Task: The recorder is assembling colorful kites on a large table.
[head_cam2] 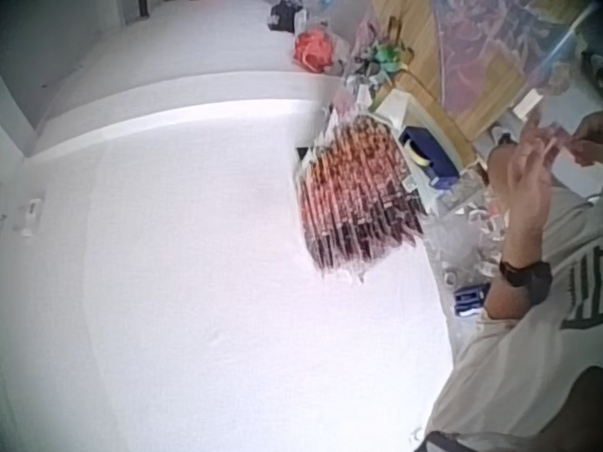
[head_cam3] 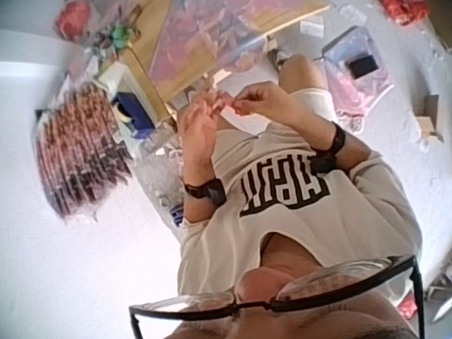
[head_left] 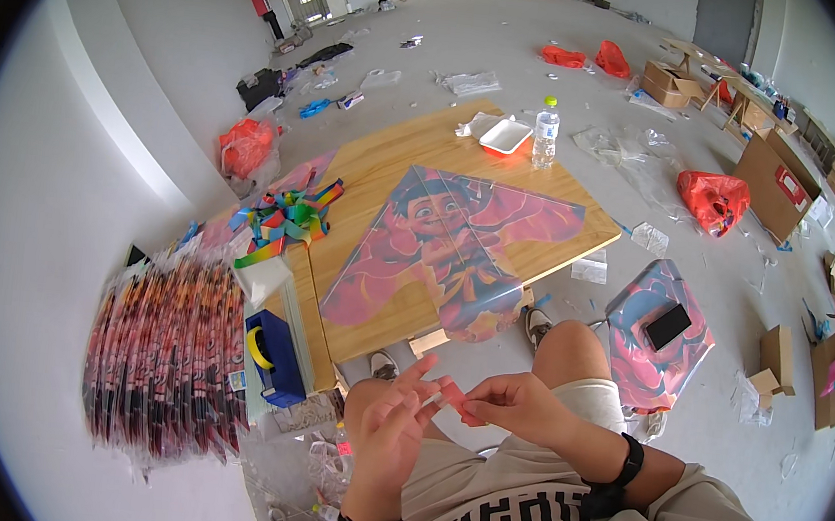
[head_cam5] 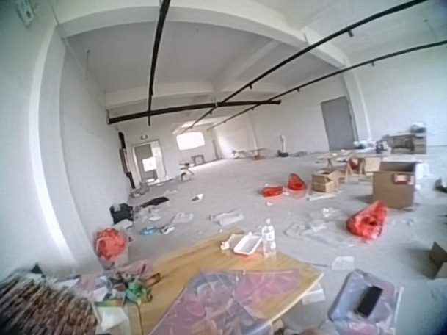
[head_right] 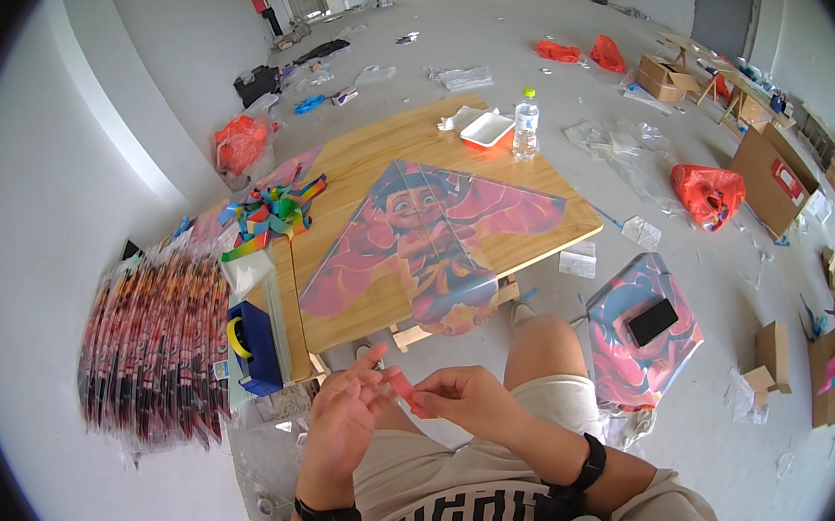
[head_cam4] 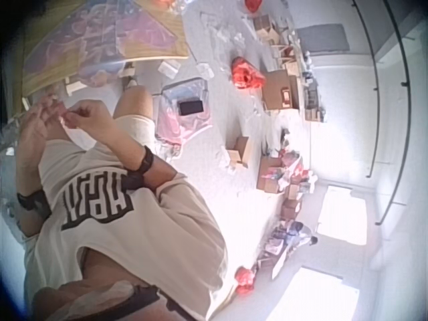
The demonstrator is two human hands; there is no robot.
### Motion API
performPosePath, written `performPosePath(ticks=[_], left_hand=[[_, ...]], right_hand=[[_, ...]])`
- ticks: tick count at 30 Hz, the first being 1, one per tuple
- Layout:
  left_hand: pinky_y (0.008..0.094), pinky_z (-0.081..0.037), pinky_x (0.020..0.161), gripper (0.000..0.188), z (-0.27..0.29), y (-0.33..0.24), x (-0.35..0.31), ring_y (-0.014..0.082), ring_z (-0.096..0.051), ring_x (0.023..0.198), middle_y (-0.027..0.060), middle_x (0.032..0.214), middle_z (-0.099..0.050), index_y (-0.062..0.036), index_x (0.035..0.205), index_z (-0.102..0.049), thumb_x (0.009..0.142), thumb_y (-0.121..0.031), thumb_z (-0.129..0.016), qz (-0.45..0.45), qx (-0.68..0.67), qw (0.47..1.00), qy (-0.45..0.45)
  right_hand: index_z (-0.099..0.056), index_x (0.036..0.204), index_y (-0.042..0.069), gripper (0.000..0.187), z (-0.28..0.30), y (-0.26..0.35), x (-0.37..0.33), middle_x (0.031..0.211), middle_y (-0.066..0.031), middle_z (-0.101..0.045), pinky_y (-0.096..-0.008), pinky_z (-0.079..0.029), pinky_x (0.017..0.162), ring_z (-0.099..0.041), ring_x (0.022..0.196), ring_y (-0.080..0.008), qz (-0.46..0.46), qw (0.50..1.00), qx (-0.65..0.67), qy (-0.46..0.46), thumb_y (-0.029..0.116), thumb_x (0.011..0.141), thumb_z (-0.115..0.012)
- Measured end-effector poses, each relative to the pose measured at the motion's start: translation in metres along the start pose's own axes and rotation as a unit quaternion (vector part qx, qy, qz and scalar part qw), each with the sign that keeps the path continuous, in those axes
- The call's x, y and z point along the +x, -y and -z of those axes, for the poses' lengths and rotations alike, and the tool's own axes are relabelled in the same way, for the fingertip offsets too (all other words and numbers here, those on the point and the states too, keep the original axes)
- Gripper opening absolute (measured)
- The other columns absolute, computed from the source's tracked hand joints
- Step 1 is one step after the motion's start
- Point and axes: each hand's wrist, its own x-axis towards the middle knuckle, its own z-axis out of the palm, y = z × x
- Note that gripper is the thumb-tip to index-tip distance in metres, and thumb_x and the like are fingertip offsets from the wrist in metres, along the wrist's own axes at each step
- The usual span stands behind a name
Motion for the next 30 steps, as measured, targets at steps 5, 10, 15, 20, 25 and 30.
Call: performPosePath(ticks=[5,10,15,20,25,30], left_hand=[[0.0483,-0.043,0.109,0.025,-0.004,0.0,0.0,0.0336,-0.056,0.131,0.0207,0.156,-0.041,0.0008,0.116,-0.068,0.102,-0.018,-0.058,0.021,-0.016,1.0,0.006],[0.0488,-0.047,0.106,0.023,-0.005,0.003,0.002,0.0358,-0.059,0.127,0.0208,0.153,-0.047,-0.0018,0.116,-0.067,0.103,-0.018,-0.058,0.018,-0.009,1.0,0.0],[0.0487,-0.044,0.109,0.028,0.001,0.001,0.001,0.0339,-0.058,0.13,0.0202,0.157,-0.039,0.0028,0.117,-0.068,0.103,-0.018,-0.057,0.057,-0.009,0.998,0.008],[0.049,-0.044,0.108,0.027,0.001,0.002,0.0,0.0334,-0.058,0.13,0.0173,0.157,-0.041,0.0007,0.117,-0.07,0.104,-0.019,-0.057,0.076,0.018,0.997,0.014],[0.0461,-0.044,0.107,0.026,0.004,0.003,0.0,0.0294,-0.058,0.129,0.0153,0.157,-0.043,-0.0024,0.116,-0.072,0.104,-0.02,-0.058,0.088,0.027,0.996,0.015],[0.0436,-0.043,0.105,0.026,0.006,0.005,-0.001,0.0264,-0.058,0.128,0.0137,0.157,-0.043,-0.0044,0.117,-0.072,0.103,-0.022,-0.059,0.102,0.03,0.994,0.005]], right_hand=[[-0.07,0.113,-0.007,0.021,-0.001,0.001,0.0,0.106,-0.011,-0.074,-0.0271,-0.058,0.091,-0.07,0.098,-0.0136,0.002,1.0,0.009,0.009,0.009,0.1,-0.067],[-0.07,0.114,-0.007,0.021,-0.001,0.0,0.0,0.109,-0.0108,-0.073,-0.0263,-0.058,0.093,-0.07,0.099,-0.0133,0.004,0.999,0.028,0.015,0.009,0.101,-0.066],[-0.07,0.114,-0.007,0.021,0.0,0.0,0.001,0.109,-0.0108,-0.073,-0.0264,-0.058,0.094,-0.07,0.1,-0.0133,-0.001,0.999,0.028,0.014,0.008,0.1,-0.066],[-0.069,0.114,-0.007,0.019,0.001,-0.002,0.001,0.109,-0.0106,-0.073,-0.0258,-0.058,0.091,-0.07,0.099,-0.013,0.012,1.0,0.008,0.012,0.007,0.101,-0.065],[-0.069,0.114,-0.006,0.019,0.001,-0.003,0.001,0.11,-0.0106,-0.073,-0.0262,-0.058,0.092,-0.07,0.099,-0.0136,0.015,1.0,0.017,0.009,0.007,0.101,-0.065],[-0.069,0.115,-0.006,0.019,0.002,-0.008,0.003,0.111,-0.0113,-0.072,-0.0273,-0.058,0.094,-0.07,0.101,-0.0145,0.024,0.999,0.025,0.016,0.006,0.101,-0.065]])
